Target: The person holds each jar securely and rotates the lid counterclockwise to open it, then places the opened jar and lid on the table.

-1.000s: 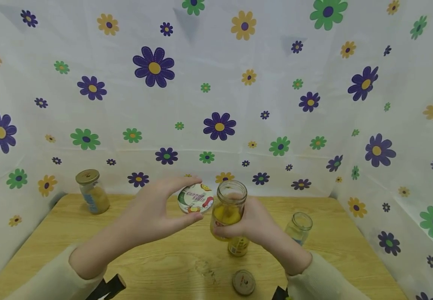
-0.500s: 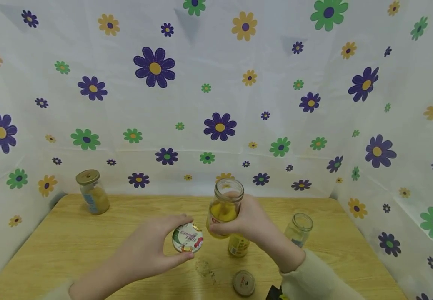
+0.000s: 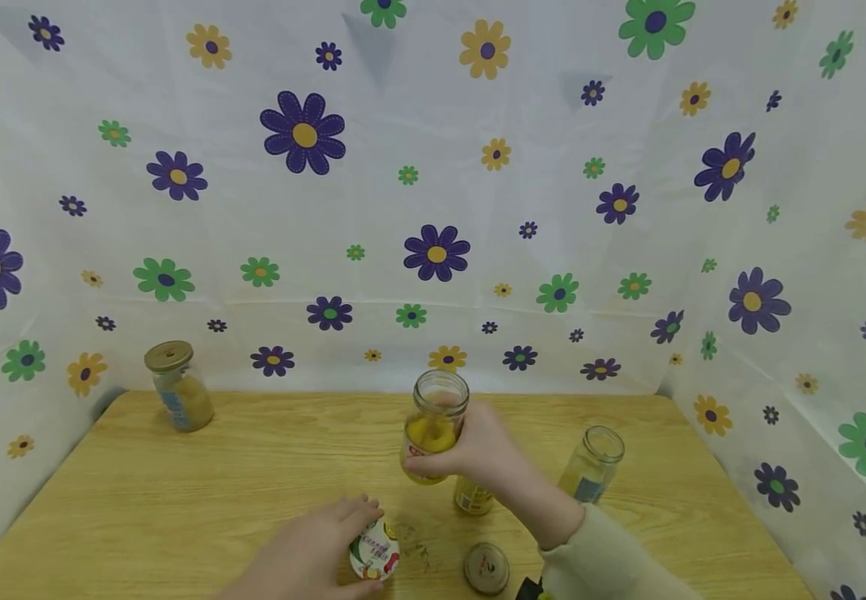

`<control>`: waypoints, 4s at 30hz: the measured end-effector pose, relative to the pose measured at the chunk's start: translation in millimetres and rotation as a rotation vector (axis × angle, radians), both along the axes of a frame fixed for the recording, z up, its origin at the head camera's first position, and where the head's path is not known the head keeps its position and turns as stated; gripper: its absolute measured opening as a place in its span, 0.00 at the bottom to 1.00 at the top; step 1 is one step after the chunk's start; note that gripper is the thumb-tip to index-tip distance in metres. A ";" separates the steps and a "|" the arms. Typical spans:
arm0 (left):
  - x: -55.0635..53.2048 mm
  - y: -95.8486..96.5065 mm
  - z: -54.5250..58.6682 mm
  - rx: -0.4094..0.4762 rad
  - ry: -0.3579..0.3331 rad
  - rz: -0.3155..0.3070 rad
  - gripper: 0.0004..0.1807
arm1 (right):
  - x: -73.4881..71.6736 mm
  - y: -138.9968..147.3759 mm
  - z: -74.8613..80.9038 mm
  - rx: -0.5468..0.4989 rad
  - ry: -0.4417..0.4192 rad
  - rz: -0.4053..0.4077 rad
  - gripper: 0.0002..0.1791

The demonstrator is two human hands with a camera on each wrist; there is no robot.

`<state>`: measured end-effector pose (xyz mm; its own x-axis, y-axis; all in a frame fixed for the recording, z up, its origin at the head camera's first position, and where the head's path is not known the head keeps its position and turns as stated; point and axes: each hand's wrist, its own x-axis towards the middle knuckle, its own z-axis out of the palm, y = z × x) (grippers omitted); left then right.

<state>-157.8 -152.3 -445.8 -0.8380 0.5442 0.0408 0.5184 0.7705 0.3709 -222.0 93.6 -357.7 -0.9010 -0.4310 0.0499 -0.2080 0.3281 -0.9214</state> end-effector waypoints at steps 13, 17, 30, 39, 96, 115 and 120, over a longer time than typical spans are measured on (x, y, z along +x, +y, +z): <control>-18.6 -3.7 -78.0 -0.203 0.032 -0.136 0.51 | -4.8 -10.5 -20.2 0.034 -0.029 -0.033 0.25; -10.4 2.9 -61.7 -0.230 0.023 -0.156 0.52 | -5.9 -14.6 -28.7 0.053 -0.005 -0.035 0.28; 4.0 10.4 -41.2 -0.268 -0.028 -0.123 0.48 | -3.9 -30.2 -51.4 0.004 -0.042 -0.083 0.36; 5.8 12.5 -41.7 -0.279 -0.017 -0.128 0.49 | -5.9 -38.7 -75.3 0.020 -0.056 -0.141 0.32; 6.6 12.8 -44.1 -0.231 0.164 -0.233 0.36 | -24.1 -50.4 -118.5 0.163 0.041 -0.006 0.32; 5.7 14.6 -43.5 -0.265 0.181 -0.250 0.35 | -25.2 -51.6 -120.4 0.148 0.030 0.000 0.32; 5.6 14.7 -44.9 -0.271 0.204 -0.258 0.33 | -25.5 -52.3 -120.9 0.157 0.033 -0.002 0.32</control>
